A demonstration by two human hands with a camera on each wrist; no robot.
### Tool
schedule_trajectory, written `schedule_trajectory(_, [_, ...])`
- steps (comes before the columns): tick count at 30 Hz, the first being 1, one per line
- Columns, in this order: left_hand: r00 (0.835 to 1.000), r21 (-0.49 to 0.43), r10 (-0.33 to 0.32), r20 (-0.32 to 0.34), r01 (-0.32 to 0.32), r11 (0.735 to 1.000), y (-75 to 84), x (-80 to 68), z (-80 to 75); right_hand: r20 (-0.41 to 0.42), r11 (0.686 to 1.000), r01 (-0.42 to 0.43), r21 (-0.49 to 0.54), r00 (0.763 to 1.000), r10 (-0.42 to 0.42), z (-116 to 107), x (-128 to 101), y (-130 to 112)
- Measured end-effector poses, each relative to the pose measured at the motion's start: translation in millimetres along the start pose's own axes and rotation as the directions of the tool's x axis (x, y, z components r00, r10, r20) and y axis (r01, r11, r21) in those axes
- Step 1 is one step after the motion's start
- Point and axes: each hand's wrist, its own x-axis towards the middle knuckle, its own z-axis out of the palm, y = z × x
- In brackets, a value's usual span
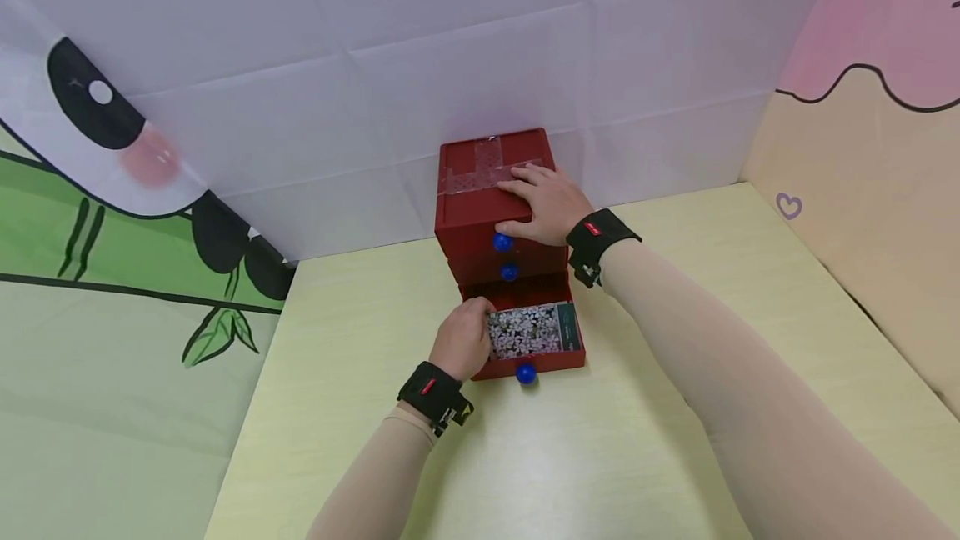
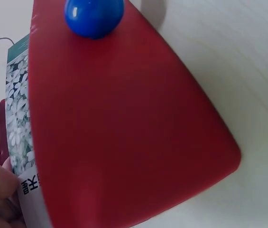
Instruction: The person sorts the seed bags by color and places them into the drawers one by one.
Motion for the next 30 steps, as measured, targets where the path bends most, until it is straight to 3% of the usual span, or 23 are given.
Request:
schedule_trajectory(8, [1.000,0.006,0.007,-0.012,-0.007,1.000,-3.8,3.0,5.5,-0.004,1.000,-0.001,-0.003,1.000,0.001,-1,0,0])
schedule_trajectory(19, [0.987,0.104,0.101,-0.129,-0.088,0.991,-10.4,6.3,12.2,-0.012,1.000,0.011,0.000,1.000,-0.011,-2,0,1])
schedule_trajectory(30, [0.988,0.198,0.135,-0.077,-0.118,0.973,-14.2,6.9,19.1,-0.005,1.000,-0.001,-0.007,1.000,0.001,0,0,1])
